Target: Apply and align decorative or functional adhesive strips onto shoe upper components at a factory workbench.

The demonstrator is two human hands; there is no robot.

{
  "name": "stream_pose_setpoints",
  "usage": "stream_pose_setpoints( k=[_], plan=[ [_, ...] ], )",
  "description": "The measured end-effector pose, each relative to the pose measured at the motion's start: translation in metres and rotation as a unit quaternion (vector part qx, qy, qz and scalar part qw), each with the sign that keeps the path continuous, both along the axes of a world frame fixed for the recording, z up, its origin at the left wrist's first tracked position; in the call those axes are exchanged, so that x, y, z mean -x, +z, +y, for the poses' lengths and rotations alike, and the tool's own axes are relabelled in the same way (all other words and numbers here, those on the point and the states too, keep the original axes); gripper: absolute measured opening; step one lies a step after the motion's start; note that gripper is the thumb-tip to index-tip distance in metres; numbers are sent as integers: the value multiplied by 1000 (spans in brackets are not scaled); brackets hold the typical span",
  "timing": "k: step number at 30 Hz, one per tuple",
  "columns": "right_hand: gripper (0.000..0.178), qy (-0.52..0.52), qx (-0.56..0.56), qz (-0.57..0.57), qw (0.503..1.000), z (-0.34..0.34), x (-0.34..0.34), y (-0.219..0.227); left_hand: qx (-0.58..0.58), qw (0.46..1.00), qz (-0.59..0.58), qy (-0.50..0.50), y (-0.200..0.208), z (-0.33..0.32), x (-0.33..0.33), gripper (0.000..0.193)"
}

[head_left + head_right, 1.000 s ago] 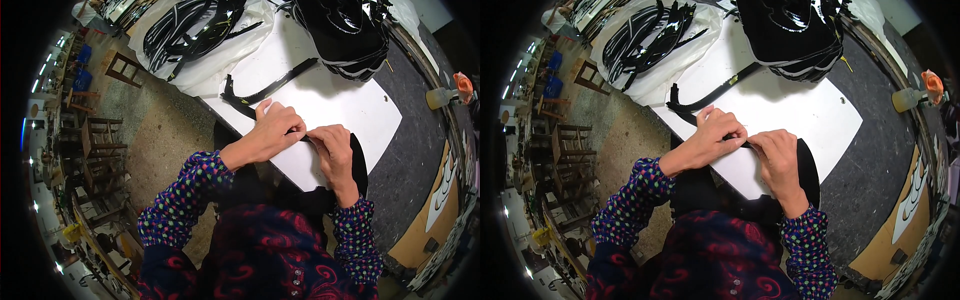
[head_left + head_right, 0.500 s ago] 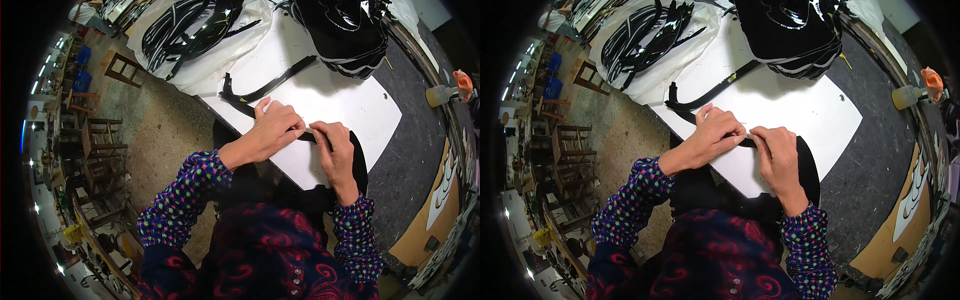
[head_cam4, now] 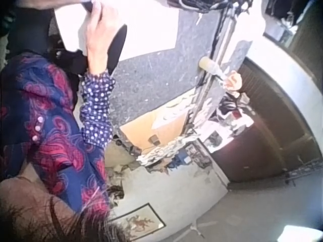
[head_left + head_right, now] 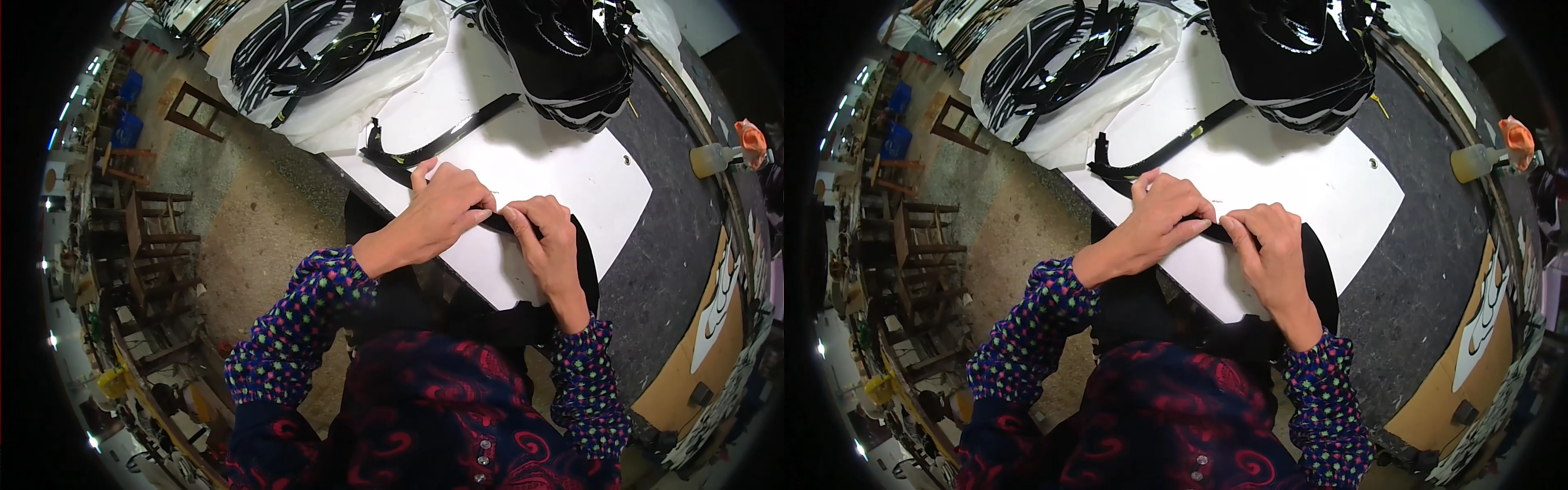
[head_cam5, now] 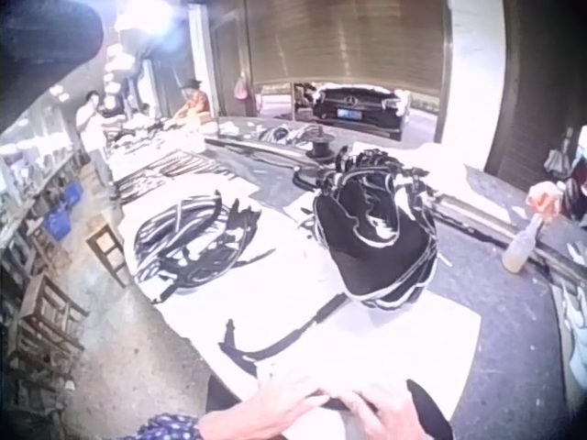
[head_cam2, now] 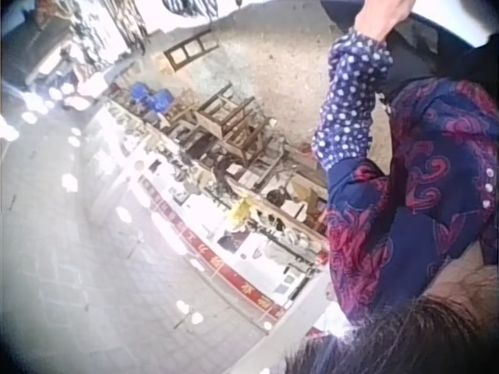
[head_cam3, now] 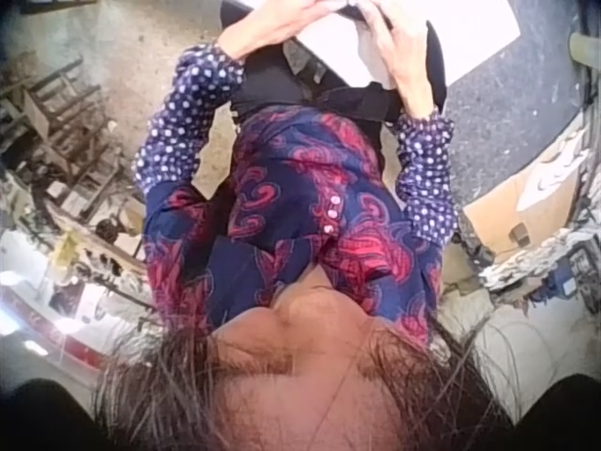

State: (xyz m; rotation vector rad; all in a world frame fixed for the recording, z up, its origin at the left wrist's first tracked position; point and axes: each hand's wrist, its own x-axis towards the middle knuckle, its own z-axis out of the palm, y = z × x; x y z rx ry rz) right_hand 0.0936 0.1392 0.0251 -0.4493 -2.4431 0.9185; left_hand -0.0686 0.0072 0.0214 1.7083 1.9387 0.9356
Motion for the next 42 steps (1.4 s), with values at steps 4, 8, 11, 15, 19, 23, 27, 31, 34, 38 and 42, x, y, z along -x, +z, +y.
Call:
stream_pose_setpoints(
  k=[4, 8, 11, 15, 19, 23, 27, 31, 34, 38, 42],
  plan=[
    [6, 12, 9, -20, 1000, 1, 3, 2, -16, 1000, 3, 8, -4, -2, -2, 7],
    [6, 35, -48, -22, 998, -1, 3, -3, -25, 999, 14, 21, -7, -1, -4, 8],
    [10, 42, -99, -8, 994, -4, 5, -10, -28, 999, 17, 30, -9, 0, -5, 6],
    [14, 45, -115, 18, 992, -6, 8, -10, -21, 999, 17, 28, -7, 1, -6, 6],
    [14, 44, -121, 13, 992, -5, 8, -10, -14, 999, 16, 36, -5, 2, -5, 8],
    [15, -20, 50, 21, 998, -1, 6, -8, -30, 997, -1, 78, 0, 8, -4, 11],
    [21, -85, 171, 40, 981, 3, 0, 0, -117, 982, 84, 123, 0, 16, -6, 12],
    [22, -62, 61, -12, 996, 8, -18, 6, -102, 981, 79, 142, 2, 7, -19, 17],
    [22, -35, 24, -30, 999, 11, -21, 5, -108, 984, 56, 128, -3, -2, -25, 18],
    [16, 22, 1, -24, 999, 16, -12, 9, -148, 983, 70, 84, -12, -10, -32, 23],
    [17, 89, 27, -39, 995, 22, 0, 9, -109, 979, 162, 58, -12, -16, -34, 35]
  ],
)
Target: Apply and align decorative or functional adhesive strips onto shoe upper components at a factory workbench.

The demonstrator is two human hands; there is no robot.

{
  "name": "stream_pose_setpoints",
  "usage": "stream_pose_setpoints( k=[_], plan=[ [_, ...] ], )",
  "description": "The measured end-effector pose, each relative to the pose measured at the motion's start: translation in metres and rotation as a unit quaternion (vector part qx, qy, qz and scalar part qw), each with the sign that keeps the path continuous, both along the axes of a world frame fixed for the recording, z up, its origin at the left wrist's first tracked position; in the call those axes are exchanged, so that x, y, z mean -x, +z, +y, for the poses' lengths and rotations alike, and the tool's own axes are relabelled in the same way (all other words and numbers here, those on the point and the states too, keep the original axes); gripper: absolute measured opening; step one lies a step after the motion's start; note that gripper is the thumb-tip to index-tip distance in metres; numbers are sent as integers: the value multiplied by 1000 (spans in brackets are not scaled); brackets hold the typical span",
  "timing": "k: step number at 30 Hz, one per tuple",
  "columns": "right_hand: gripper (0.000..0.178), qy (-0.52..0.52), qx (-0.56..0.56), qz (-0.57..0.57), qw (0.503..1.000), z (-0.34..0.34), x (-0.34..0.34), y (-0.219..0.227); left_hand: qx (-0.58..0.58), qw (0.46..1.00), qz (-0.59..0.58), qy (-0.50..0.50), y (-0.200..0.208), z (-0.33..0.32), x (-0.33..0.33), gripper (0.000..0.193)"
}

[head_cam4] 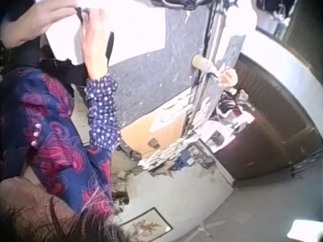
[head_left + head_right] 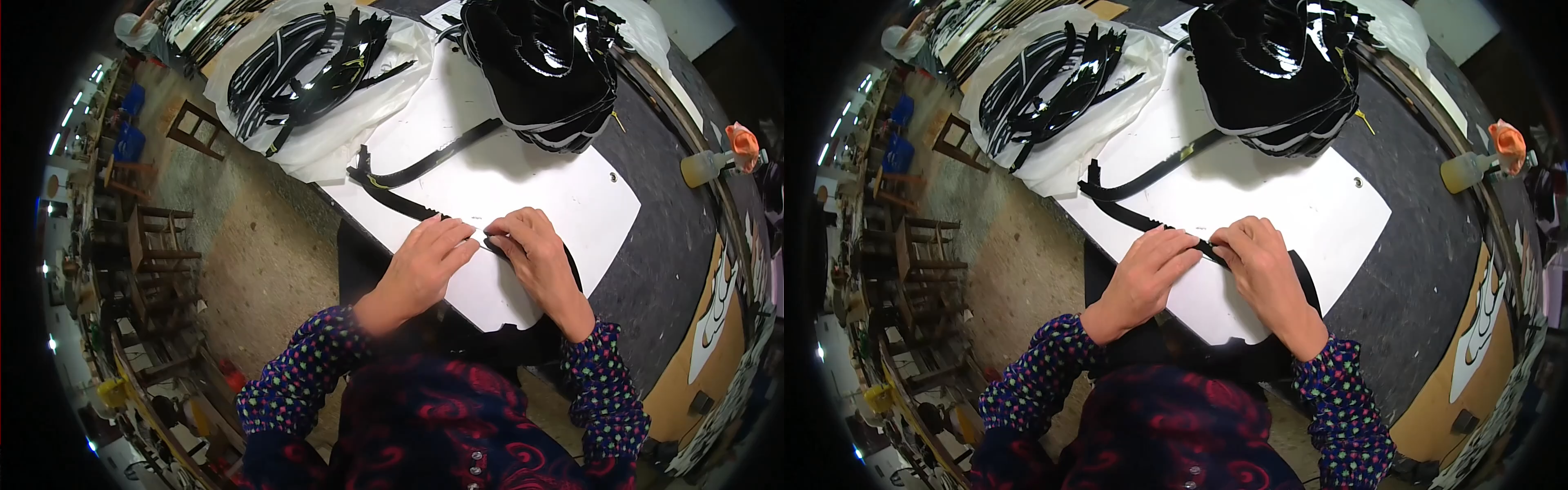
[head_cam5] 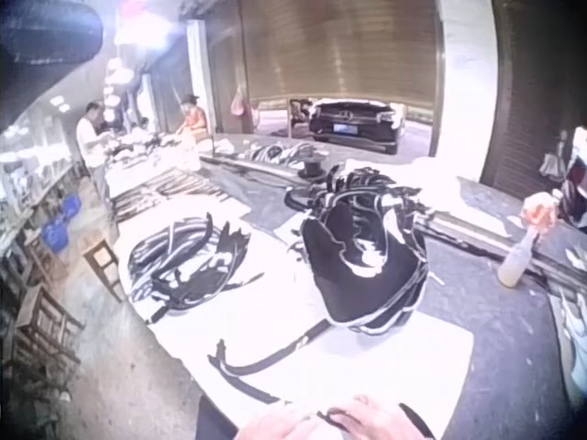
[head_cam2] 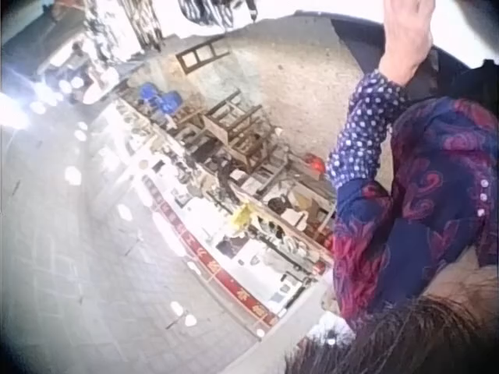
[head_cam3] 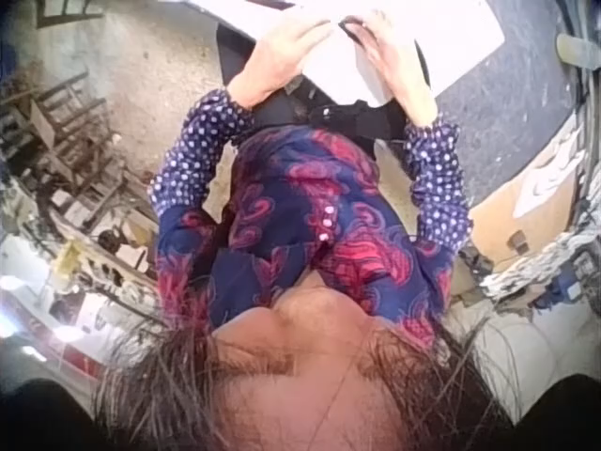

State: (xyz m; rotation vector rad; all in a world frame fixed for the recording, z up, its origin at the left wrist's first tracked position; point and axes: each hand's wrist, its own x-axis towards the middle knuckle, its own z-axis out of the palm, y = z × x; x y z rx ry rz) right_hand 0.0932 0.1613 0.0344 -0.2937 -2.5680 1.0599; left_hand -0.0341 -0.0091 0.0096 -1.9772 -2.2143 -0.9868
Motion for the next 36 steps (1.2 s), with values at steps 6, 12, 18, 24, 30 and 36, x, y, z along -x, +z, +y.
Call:
stream_pose_setpoints(
  k=[6, 12, 18, 24, 30, 36],
  plan=[
    [13, 50, 48, -66, 995, 12, 10, 6, -4, 1000, 24, -8, -7, -4, -2, 44],
    [13, 139, 13, -136, 981, 27, 29, 24, -1, 999, 38, -8, -12, -3, -2, 41],
    [17, 195, -9, -194, 962, 36, 44, 34, -3, 999, 38, -8, -8, -3, -2, 42],
    [11, 175, 17, -166, 970, 36, 38, 33, -8, 1000, 23, -5, -9, -5, -2, 39],
    [10, 113, 66, -187, 974, 29, 27, 33, -5, 999, 31, 0, -11, -6, -3, 39],
    [10, 131, 43, -254, 957, 30, 39, 44, -38, 999, 23, 8, -16, -7, -4, 36]
  ],
)
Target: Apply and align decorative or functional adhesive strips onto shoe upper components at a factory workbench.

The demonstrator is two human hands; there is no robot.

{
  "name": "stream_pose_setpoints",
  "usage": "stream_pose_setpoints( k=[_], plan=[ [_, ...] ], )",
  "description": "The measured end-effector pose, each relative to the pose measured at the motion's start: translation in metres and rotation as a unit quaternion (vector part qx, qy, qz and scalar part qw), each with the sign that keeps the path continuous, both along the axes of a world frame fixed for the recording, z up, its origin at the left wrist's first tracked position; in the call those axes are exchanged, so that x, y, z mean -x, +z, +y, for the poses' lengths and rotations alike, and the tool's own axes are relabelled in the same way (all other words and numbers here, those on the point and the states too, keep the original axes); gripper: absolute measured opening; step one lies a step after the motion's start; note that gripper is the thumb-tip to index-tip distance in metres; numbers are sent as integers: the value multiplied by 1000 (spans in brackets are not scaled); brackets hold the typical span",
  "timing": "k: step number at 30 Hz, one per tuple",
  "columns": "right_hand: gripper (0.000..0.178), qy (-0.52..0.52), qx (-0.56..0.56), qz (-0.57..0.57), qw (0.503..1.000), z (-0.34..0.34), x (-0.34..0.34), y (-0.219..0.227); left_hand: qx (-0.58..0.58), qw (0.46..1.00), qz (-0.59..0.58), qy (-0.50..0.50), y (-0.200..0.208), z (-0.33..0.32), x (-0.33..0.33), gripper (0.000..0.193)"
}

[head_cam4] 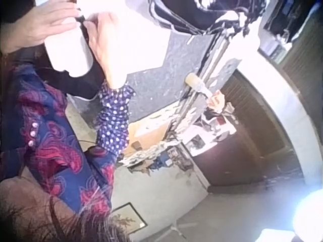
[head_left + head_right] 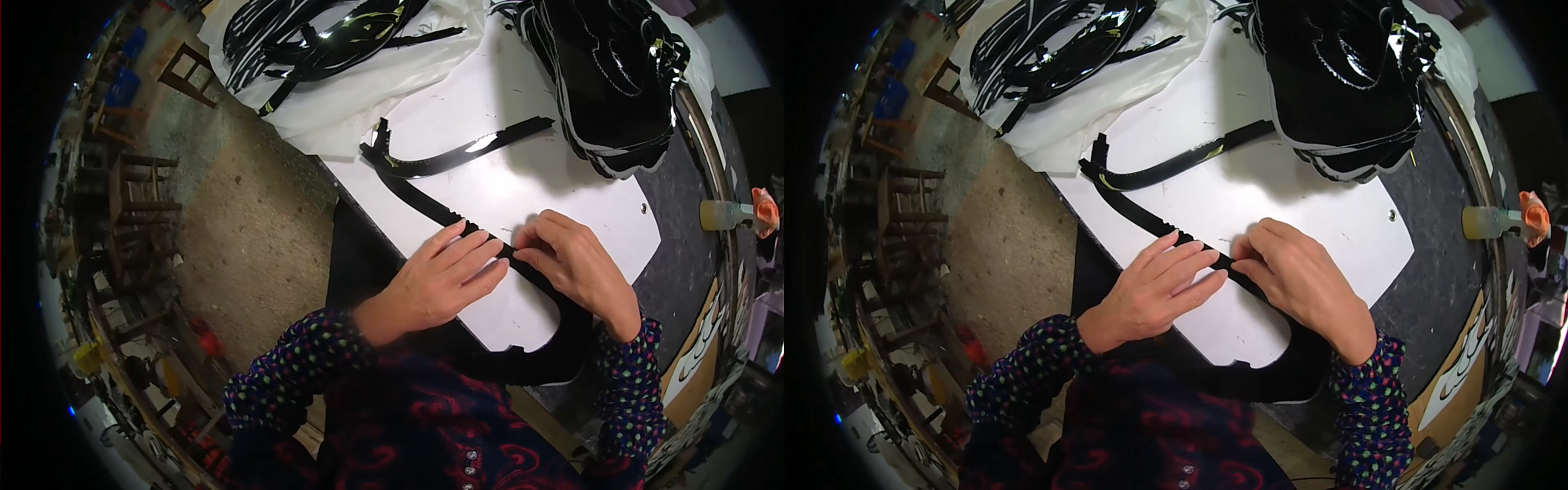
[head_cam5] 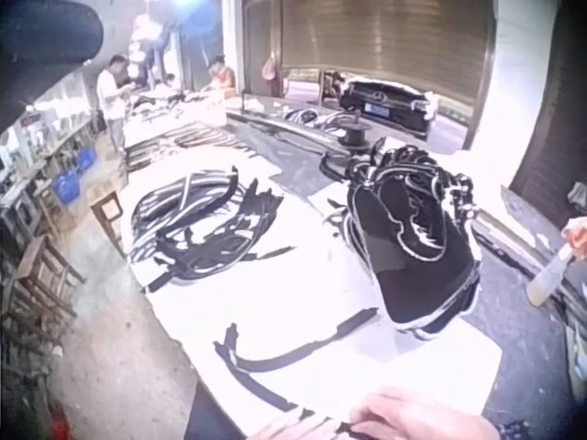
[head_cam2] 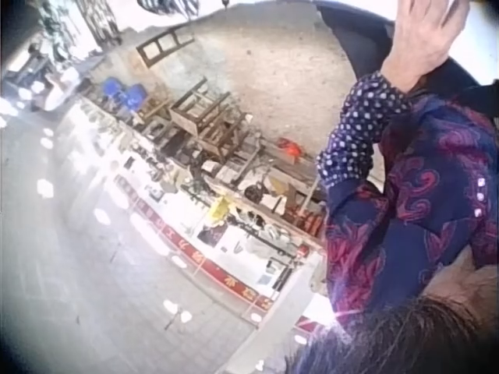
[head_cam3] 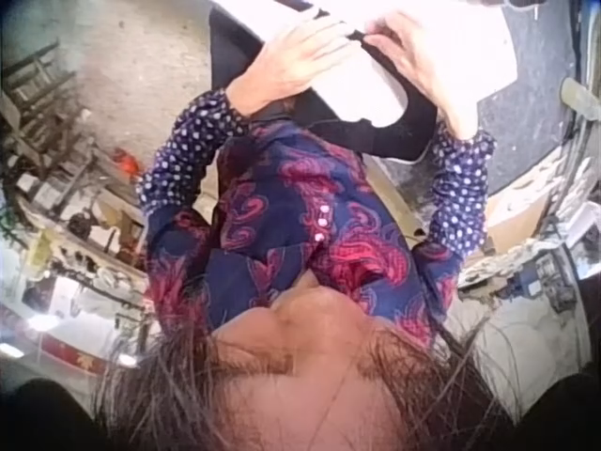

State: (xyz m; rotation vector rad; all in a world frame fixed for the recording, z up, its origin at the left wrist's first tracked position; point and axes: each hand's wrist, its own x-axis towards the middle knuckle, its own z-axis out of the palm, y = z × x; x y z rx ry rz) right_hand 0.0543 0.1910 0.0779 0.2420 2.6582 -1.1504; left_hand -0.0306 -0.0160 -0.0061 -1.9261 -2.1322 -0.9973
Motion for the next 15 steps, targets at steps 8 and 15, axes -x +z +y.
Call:
stream_pose_setpoints(
  k=[8, 15],
  plan=[
    [11, 34, -18, 8, 999, 0, 6, -2, -8, 1000, 3, 6, -2, 0, 0, 33],
    [14, -91, -19, 78, 993, -18, -16, -14, -26, 1000, -2, 11, -3, 0, -1, 30]
  ],
)
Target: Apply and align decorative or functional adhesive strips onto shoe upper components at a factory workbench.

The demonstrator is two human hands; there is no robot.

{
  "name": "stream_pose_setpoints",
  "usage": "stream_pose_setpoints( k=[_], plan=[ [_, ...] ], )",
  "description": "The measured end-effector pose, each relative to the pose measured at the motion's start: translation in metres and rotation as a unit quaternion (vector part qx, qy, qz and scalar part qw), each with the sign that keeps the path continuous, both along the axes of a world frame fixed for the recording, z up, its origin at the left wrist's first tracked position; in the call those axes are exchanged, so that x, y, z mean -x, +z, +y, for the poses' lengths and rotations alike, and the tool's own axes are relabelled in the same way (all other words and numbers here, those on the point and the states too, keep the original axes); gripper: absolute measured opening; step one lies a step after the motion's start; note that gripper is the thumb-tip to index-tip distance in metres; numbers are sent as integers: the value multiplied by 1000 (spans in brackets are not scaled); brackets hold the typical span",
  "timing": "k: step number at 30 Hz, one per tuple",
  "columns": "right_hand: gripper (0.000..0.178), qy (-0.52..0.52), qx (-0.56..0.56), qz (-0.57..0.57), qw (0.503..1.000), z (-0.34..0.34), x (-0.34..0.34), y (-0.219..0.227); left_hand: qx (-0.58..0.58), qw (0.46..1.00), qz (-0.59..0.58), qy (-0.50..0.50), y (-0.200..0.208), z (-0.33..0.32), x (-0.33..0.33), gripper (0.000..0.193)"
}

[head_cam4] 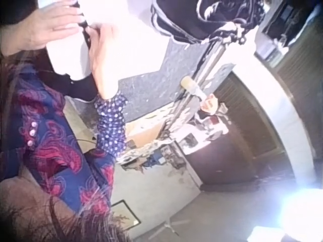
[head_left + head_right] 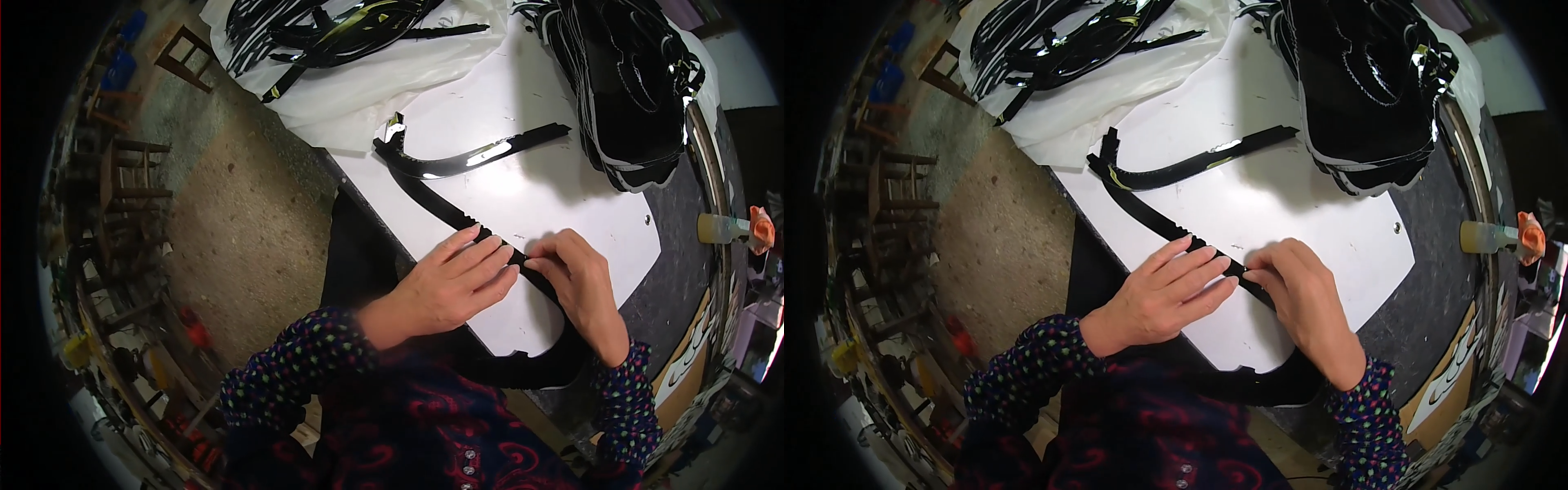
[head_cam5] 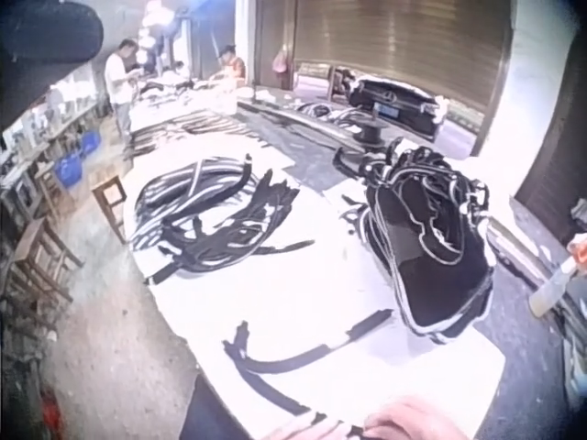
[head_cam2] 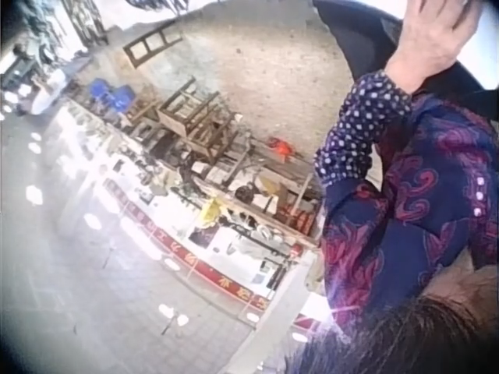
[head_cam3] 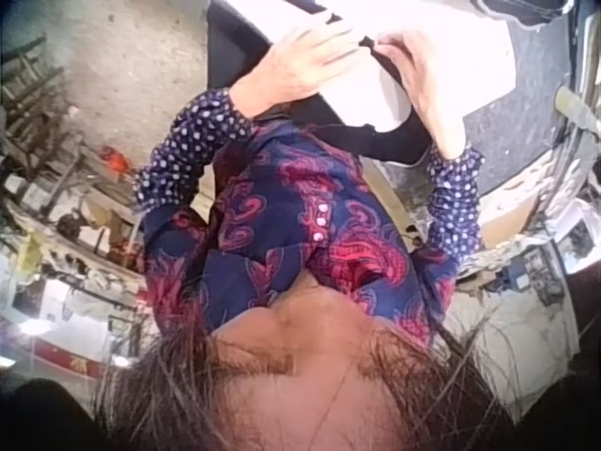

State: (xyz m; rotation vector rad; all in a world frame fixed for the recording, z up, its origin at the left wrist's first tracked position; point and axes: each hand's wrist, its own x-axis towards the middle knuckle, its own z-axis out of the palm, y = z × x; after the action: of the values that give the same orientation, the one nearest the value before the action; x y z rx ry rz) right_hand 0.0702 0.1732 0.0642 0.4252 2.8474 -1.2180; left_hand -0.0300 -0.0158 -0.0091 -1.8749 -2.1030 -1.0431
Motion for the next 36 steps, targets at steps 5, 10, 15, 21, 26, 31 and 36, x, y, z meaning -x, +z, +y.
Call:
stream_pose_setpoints(
  k=[5, 10, 15, 21, 26, 31, 36],
  plan=[
    [18, -22, -38, 47, 998, -8, -9, -11, -4, 1000, 3, 3, 1, 1, 0, 29],
    [24, 1, -78, 104, 992, -8, -10, -17, -7, 1000, -2, 3, 0, 1, 0, 28],
    [30, 101, -231, 146, 957, -8, -10, -16, -4, 1000, -11, -4, 1, -1, 0, 29],
    [11, -136, 116, 58, 982, 3, -25, -20, 2, 1000, -9, -11, 0, 0, 1, 32],
    [14, -181, 128, 8, 975, -4, -10, -8, -18, 1000, 9, -10, -1, 1, 2, 27],
    [13, -150, 80, -29, 985, -9, 2, -8, 4, 1000, -8, -13, 0, -1, 2, 35],
    [19, -102, -110, 117, 982, -5, 18, -24, -7, 1000, -11, -8, 0, -1, 2, 31]
  ],
)
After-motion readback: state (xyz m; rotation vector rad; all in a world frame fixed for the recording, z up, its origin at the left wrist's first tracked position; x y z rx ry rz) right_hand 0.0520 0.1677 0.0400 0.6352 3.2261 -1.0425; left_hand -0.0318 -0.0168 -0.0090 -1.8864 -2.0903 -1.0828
